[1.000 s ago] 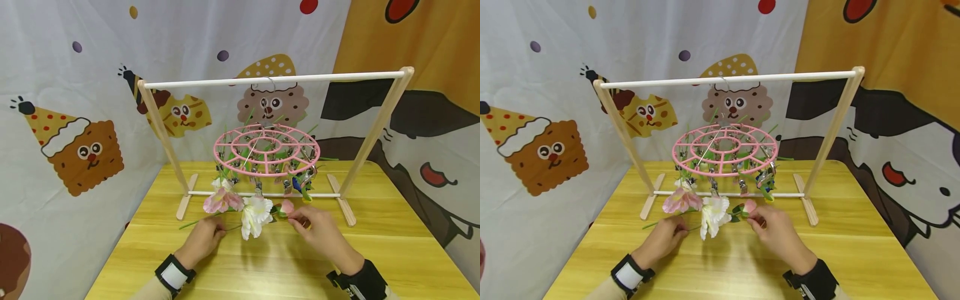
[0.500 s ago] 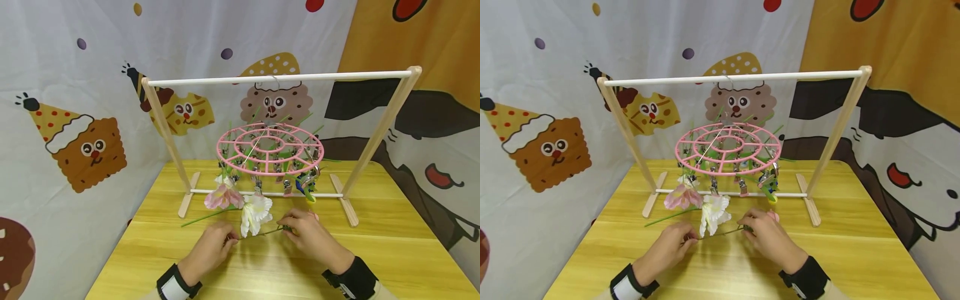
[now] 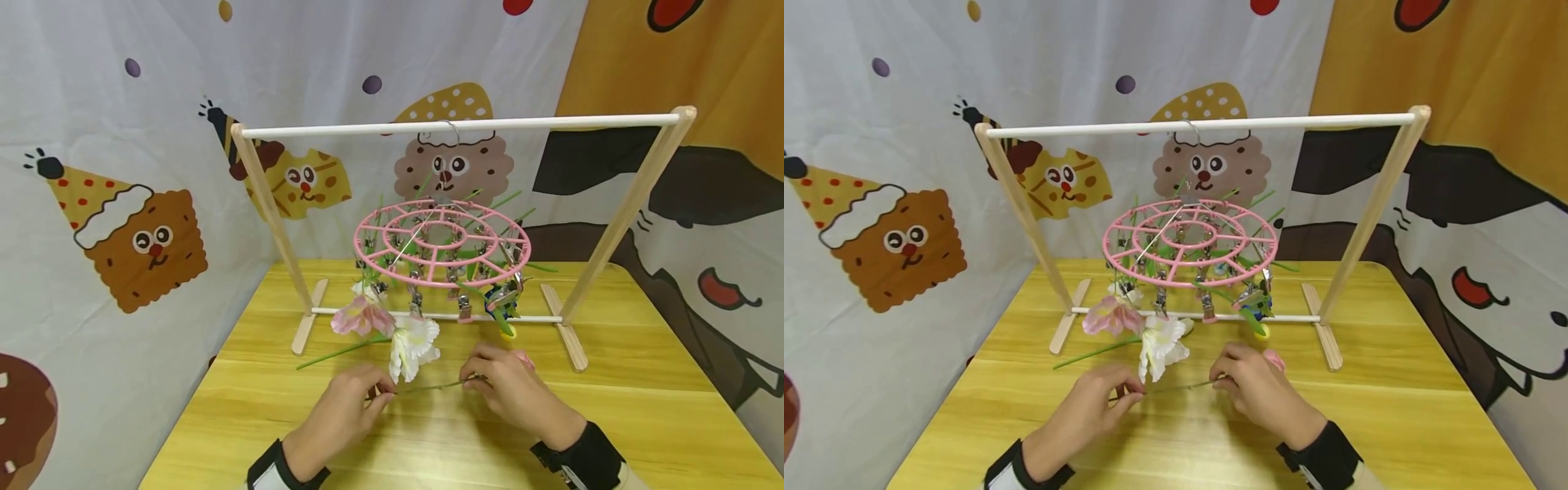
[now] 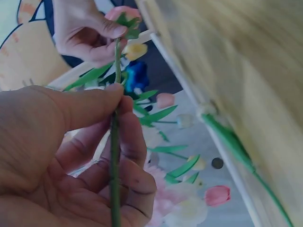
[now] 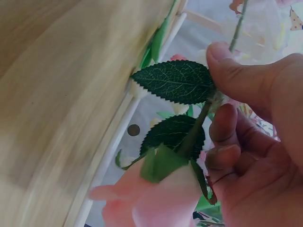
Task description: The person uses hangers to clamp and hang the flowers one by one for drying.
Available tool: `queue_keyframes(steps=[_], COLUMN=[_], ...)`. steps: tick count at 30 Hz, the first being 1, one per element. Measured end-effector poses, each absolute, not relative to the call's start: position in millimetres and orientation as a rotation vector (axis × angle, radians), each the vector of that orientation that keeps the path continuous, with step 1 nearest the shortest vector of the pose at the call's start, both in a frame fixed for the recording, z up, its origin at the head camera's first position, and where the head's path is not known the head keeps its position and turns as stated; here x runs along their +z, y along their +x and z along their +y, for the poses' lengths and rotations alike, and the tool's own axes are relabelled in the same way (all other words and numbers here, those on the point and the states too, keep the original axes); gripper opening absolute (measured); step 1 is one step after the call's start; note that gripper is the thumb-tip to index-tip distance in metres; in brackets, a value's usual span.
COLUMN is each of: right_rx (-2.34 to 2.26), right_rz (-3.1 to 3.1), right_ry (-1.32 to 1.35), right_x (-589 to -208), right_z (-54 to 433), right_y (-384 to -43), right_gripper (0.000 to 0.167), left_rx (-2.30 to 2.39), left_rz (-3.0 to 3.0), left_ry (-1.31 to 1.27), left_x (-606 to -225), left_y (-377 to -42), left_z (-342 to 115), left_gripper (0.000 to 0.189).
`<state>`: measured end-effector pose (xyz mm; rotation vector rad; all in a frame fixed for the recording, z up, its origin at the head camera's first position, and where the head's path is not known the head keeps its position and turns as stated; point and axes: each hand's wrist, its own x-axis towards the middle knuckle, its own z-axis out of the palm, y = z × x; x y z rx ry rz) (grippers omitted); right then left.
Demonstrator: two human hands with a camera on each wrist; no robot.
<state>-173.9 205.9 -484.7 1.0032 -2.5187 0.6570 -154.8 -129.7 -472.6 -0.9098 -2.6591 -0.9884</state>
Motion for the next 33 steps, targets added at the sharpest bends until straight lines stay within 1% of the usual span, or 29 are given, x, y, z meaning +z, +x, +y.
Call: queue_keyframes(steps=[5,13,16,18,20,22,28,33], right_rx=[0.648,0.691,0.793,0.871,0.917,0.939,0.975,1.005], right_rz=[-2.421,-2.414,-2.431,-2.436,-2.43,-2.417,-2.357,-2.328], right_ry=[1.035,0.963,0.922,0.902,0.885,0.878,0.889,0.915], right_x=[-479.1,-469.1,-466.2,-464.3,-461.8,-459.2,-450.8,-445.0], right_z=[206.3,205.2,204.3,202.5,200.3,196.9,182.9,172.1], right_y=[-174.8,-175.8,-173.8,-172.3,-170.6,-169.0,-166.8,-167.1], right_gripper=[0.031,0.034,0.032,0.031,0.029,0.028,0.024,0.023], left_rx=[-1.073,-1.122,-1.302,-1.446,-1.564,-1.643,-1.797,-1.847], left_rz=[-2.597,-2.494,-2.398,-2.305,-2.207,-2.137,-2.093,-2.02], left_ry=[-0.891,-0.825,-0.75,-0.698,-0.679,-0.7,-0.843,-0.845], left_x=[-456.6,-423.5,-418.8,-419.4,-422.2,-425.6,-428.0,-422.8], left_y=[-152.8,-158.9,-162.5,-164.7,-166.9,-168.6,-170.7,-172.7], left_z=[-137.6,-164.3,-172.4,-174.0,-171.3,-164.4,-133.0,-117.4], left_gripper=[0.014,0.016,0.022,0.029,0.035,0.036,0.026,0.017])
